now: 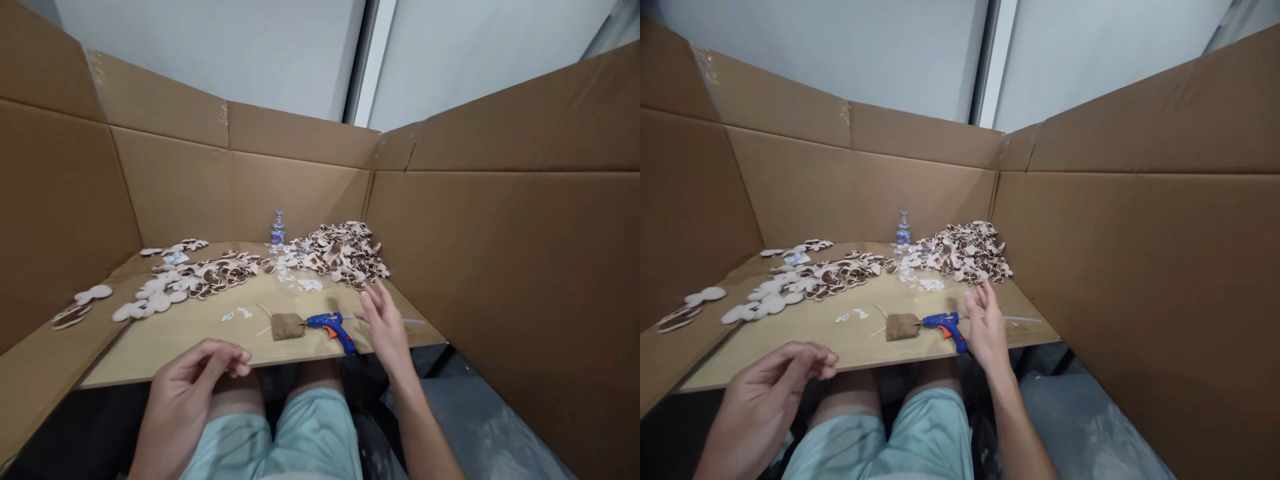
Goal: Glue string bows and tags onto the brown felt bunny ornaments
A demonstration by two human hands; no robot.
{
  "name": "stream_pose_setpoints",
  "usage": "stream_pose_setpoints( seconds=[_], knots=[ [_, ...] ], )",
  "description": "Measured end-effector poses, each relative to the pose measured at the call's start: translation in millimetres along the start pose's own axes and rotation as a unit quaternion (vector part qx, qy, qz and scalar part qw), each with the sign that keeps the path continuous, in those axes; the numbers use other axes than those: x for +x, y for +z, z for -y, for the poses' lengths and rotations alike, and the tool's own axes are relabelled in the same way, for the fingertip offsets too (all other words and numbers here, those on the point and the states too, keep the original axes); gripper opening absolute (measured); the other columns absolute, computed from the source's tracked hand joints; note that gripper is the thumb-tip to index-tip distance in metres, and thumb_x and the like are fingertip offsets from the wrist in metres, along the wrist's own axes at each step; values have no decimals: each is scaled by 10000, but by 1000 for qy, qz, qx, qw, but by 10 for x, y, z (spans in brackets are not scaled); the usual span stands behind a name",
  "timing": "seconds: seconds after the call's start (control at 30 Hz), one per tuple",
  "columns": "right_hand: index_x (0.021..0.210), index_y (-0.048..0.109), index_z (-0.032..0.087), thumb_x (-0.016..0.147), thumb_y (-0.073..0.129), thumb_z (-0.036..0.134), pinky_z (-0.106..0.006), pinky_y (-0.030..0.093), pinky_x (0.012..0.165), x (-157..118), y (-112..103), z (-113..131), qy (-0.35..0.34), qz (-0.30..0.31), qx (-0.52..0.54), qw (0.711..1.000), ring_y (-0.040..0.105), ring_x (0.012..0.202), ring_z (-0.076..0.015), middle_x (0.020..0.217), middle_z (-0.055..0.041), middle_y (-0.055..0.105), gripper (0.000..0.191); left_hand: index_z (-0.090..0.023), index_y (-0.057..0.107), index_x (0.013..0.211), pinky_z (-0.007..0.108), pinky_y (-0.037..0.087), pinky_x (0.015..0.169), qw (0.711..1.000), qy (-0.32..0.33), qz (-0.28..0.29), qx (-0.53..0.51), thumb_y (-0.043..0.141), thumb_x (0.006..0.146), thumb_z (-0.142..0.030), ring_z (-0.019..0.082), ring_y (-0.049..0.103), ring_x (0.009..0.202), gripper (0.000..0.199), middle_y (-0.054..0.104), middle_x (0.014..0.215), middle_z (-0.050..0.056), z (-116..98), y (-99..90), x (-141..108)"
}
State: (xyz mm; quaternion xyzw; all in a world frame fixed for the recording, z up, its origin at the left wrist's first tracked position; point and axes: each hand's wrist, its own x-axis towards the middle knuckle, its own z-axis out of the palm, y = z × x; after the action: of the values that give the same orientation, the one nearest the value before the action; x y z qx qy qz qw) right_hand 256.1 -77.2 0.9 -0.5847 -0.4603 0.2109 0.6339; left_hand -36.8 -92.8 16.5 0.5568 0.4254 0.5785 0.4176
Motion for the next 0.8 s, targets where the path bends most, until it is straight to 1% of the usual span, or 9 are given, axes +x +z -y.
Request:
stream_pose_setpoints(
  seconds=[0.07, 0.13, 0.2, 0.27, 0.37, 0.5, 0.63, 0.73, 0.8],
  knots=[
    [1313, 531, 189, 810, 581, 549, -396, 541, 819, 50, -123, -14, -10, 0, -70, 998, 613, 1129, -296, 1284, -168, 618, 621, -232, 668, 954, 187, 572, 677, 999, -3, -11, -42, 796, 693, -311, 163, 704, 706, 301, 752, 772, 7, -59, 4, -79],
    [1132, 660, 164, 804, 594, 518, -418, 522, 850, 24, -179, -55, -18, 62, -143, 988, 647, 1062, -310, 1143, -162, 698, 487, -282, 630, 1097, 171, 572, 745, 993, -14, -21, -114, 825, 657, -237, 168, 720, 853, 483, 769, 909, -1, -142, 24, -152],
    [964, 711, 156, 814, 575, 485, -413, 516, 843, -28, -182, -106, -27, 97, -182, 978, 682, 956, -298, 1010, -145, 742, 387, -276, 643, 1130, 190, 560, 835, 982, -40, -5, -183, 821, 665, -215, 192, 691, 1014, 502, 746, 1083, 27, -222, 58, -197],
    [915, 714, 149, 807, 567, 483, -396, 525, 800, -62, -163, -155, -22, 107, -188, 976, 696, 878, -286, 950, -139, 753, 381, -236, 689, 1089, 221, 557, 869, 968, -74, 40, -238, 795, 707, -226, 211, 679, 1048, 396, 729, 1134, 64, -263, 91, -207],
    [887, 714, 147, 774, 591, 520, -368, 531, 726, -56, -139, -216, -4, 123, -184, 975, 700, 810, -277, 897, -131, 757, 409, -207, 744, 953, 234, 571, 824, 941, -90, 100, -312, 795, 720, -258, 190, 718, 914, 243, 766, 981, 68, -239, 110, -192],
    [850, 719, 156, 746, 607, 541, -352, 524, 704, -31, -153, -279, 5, 134, -190, 973, 699, 789, -275, 873, -126, 758, 415, -214, 742, 718, 194, 548, 707, 893, -37, 186, -409, 848, 638, -295, 94, 691, 650, 156, 746, 718, -17, -178, 148, -198],
    [834, 726, 161, 718, 627, 543, -336, 520, 678, -37, -184, -308, 13, 126, -194, 973, 699, 770, -272, 853, -123, 760, 411, -233, 740, 713, 172, 510, 671, 852, 2, 242, -463, 829, 671, -289, 65, 686, 616, 113, 750, 705, -49, -168, 232, -203],
    [824, 730, 158, 701, 639, 538, -323, 518, 645, -20, -182, -313, 20, 125, -191, 973, 696, 740, -264, 835, -123, 760, 410, -259, 743, 738, 180, 503, 643, 845, 21, 266, -463, 792, 726, -307, 72, 685, 602, 70, 742, 688, -52, -138, 196, -262],
    [811, 730, 153, 697, 643, 527, -323, 516, 636, -5, -170, -303, 17, 119, -189, 975, 693, 721, -260, 816, -125, 759, 400, -280, 733, 752, 207, 513, 621, 867, 10, 258, -427, 733, 784, -354, 91, 668, 586, 81, 721, 679, -42, -88, 118, -394]
  ],
)
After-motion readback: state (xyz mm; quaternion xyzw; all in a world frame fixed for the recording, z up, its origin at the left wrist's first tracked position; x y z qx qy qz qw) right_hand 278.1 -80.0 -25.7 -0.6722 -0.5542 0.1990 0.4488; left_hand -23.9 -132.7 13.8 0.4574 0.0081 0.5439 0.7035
